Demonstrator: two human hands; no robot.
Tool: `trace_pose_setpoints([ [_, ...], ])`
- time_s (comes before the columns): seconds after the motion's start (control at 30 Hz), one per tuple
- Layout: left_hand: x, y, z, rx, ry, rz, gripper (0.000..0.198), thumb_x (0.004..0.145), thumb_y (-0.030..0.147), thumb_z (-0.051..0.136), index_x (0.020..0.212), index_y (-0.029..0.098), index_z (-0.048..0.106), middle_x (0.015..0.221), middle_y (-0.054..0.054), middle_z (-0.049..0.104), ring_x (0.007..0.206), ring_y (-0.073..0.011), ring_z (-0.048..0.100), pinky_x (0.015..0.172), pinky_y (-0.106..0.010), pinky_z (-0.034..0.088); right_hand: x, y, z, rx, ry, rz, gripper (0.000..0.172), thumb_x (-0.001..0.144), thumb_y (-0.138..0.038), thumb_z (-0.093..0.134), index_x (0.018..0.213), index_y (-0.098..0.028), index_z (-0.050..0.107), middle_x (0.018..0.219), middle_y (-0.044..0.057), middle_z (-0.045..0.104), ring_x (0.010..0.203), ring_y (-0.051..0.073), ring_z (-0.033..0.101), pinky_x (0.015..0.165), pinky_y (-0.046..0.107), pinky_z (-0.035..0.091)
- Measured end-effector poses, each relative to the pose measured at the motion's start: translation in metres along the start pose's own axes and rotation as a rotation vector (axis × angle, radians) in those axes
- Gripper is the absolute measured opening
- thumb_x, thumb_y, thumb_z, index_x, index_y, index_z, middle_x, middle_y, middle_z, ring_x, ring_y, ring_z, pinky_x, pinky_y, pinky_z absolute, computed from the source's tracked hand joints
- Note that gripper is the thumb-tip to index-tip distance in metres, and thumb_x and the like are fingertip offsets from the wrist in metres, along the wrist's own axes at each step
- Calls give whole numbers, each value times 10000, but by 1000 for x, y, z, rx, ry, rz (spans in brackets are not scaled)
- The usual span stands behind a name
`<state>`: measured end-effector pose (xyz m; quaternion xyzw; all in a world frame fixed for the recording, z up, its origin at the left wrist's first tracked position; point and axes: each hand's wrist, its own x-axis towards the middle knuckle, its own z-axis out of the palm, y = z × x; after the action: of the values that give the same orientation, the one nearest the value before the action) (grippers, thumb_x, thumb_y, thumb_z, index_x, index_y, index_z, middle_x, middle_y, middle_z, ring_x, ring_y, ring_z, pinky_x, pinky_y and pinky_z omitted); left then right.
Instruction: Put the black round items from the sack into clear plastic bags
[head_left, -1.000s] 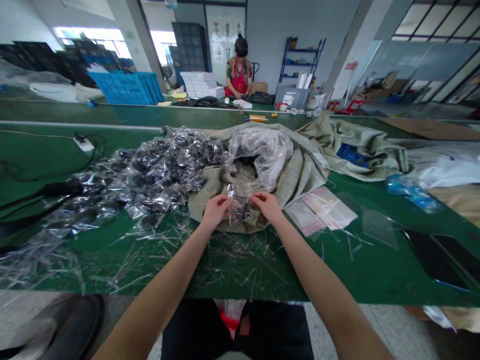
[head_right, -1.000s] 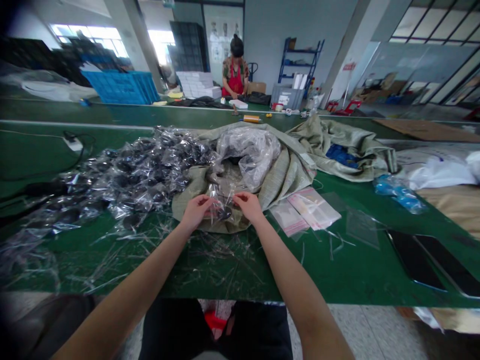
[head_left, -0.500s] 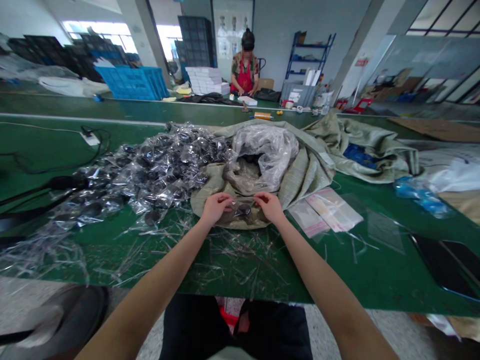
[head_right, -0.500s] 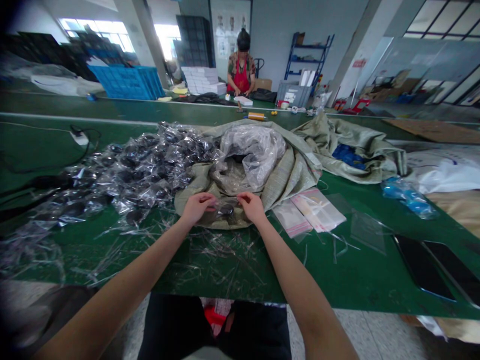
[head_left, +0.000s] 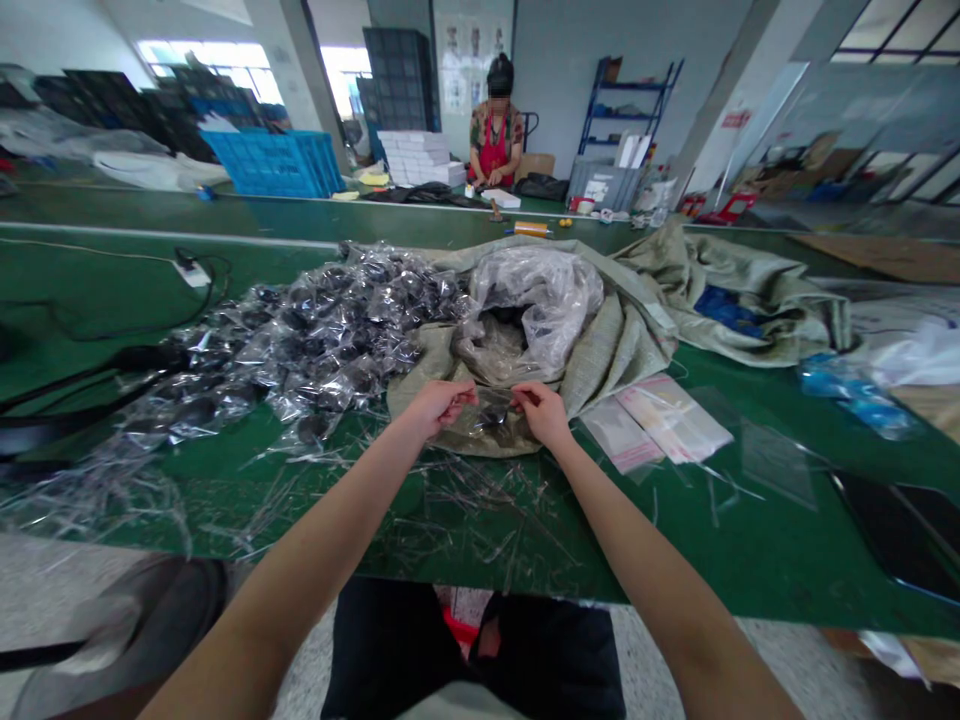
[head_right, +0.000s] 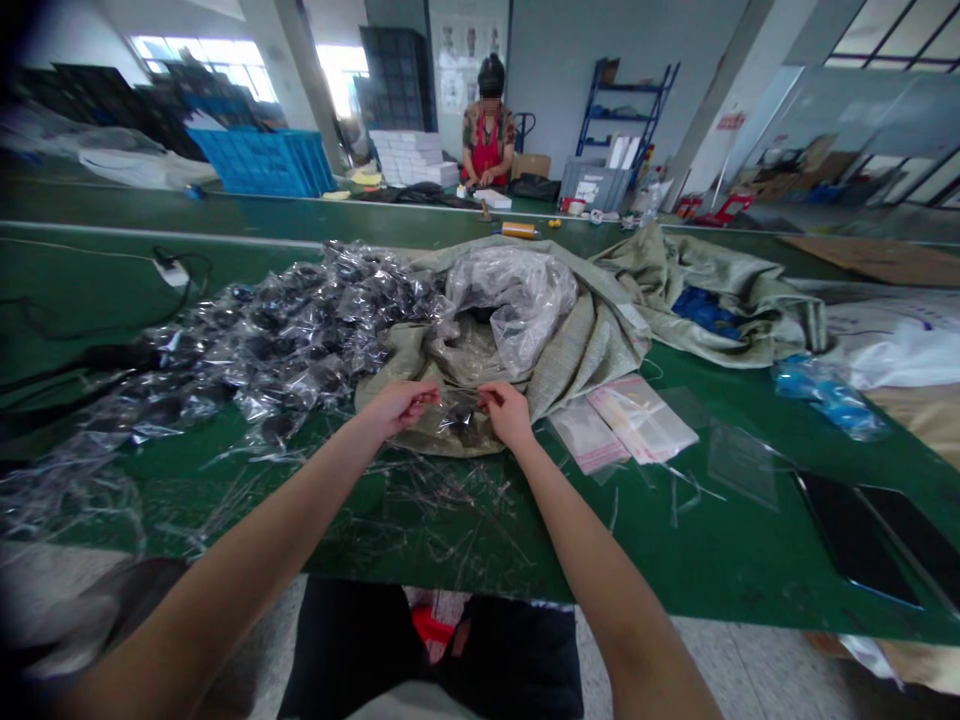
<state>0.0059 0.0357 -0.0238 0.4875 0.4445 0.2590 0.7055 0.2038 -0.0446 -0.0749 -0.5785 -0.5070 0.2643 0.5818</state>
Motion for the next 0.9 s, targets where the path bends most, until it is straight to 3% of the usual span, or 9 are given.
trace_pose_setpoints([
  [0.1, -2, -5, -2, -23, -70, -9, 305, 622, 353, 797, 684, 91, 654, 718, -78, 670, 384, -3, 310, 331, -159, 134, -1, -1, -4, 2, 72, 79, 184, 760, -359, 631, 890, -231, 656, 823, 13, 674, 621, 141, 624, 567, 269, 511],
  [0.23, -4, -17, -7, -4, -98, 1, 341, 622, 400, 800, 692, 97, 659, 750, -79, 676, 393, -7, 322, 327, -161, 136, -5, -12, -5, 144, 119, 358, 251, 790, -458, 618, 846, -220, 561, 625, -15, 626, 490, 127, 582, 392, 218, 418],
  [0.33, -6, -23, -7, -8, -99, 0, 334, 630, 396, 795, 694, 104, 645, 789, -87, 691, 389, -5, 320, 325, -161, 128, -9, -21, -1, 270, 76, 478, 292, 748, -412, 692, 882, -212, 527, 658, -3, 658, 581, 151, 652, 457, 232, 488],
  [0.5, -10, -27, -5, -29, -66, 15, 330, 653, 395, 776, 739, 103, 650, 840, -105, 703, 393, -2, 317, 337, -162, 139, -12, -22, 4, 344, 136, 501, 408, 613, -205, 787, 912, -226, 509, 759, -19, 674, 613, 145, 666, 531, 258, 537],
  [0.67, -13, -29, -5, 1, -75, 33, 360, 631, 423, 785, 710, 101, 646, 827, -100, 702, 391, -3, 313, 345, -169, 138, -15, -22, 2, 421, 51, 575, 412, 624, -172, 775, 953, -217, 531, 665, -23, 672, 625, 154, 669, 557, 264, 550],
  [0.77, -14, -32, -5, 56, -75, 45, 369, 642, 449, 774, 726, 105, 670, 624, -40, 636, 376, -17, 305, 356, -176, 128, -15, -23, 2, 488, 36, 551, 397, 630, -152, 758, 946, -218, 525, 668, -28, 676, 701, 159, 695, 672, 288, 582],
  [0.9, -14, -36, -5, 177, -60, 73, 417, 681, 501, 733, 815, 105, 723, 385, 59, 390, 340, -41, 271, 370, -195, 105, -15, -21, 1, 478, 36, 514, 413, 600, -153, 776, 922, -216, 524, 649, -47, 664, 744, 172, 709, 762, 330, 589],
])
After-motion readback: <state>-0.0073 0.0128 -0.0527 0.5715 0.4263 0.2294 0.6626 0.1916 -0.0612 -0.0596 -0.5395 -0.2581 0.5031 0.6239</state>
